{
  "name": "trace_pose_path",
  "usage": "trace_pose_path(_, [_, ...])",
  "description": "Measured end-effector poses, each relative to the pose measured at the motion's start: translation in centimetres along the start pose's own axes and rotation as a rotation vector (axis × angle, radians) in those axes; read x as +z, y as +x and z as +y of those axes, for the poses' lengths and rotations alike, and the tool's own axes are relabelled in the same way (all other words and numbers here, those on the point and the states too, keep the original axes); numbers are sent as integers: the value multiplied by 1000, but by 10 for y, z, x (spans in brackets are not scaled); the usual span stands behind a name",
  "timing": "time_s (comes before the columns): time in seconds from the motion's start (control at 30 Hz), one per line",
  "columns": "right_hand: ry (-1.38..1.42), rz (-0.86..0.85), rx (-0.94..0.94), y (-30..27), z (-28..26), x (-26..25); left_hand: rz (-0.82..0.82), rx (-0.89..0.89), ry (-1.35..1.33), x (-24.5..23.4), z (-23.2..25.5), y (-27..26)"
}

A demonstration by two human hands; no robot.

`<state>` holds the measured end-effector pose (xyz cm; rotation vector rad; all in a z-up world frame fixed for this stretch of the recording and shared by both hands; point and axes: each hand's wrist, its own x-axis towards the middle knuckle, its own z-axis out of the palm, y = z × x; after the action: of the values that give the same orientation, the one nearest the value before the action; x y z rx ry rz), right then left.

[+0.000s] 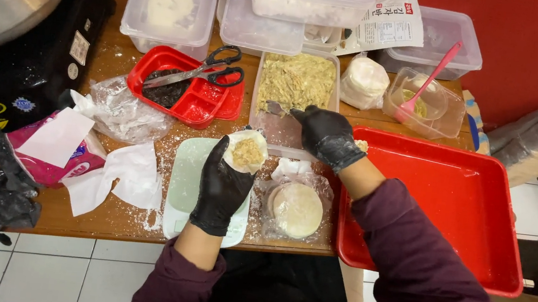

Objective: The person is preparing dumplings by placing filling on wrappers and folding them into shape.

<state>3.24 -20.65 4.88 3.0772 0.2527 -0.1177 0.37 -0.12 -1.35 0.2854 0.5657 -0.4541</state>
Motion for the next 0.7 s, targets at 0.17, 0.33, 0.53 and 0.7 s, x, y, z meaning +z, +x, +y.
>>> trace_pose_path(0.17, [94,71,-31,5,20,21,-21,5,30,-8,2,7])
trace_pose_path(0.33, [248,79,-8,-14,29,7,-45,6,34,-5,2,4])
trace_pose_path(0.53, [431,242,-72,-69,33,-22,-96,5,68,-6,1,7])
trace_pose_path(0.7, [361,561,-322,-98,34,-2,-200,-60,84,17,-11,-29])
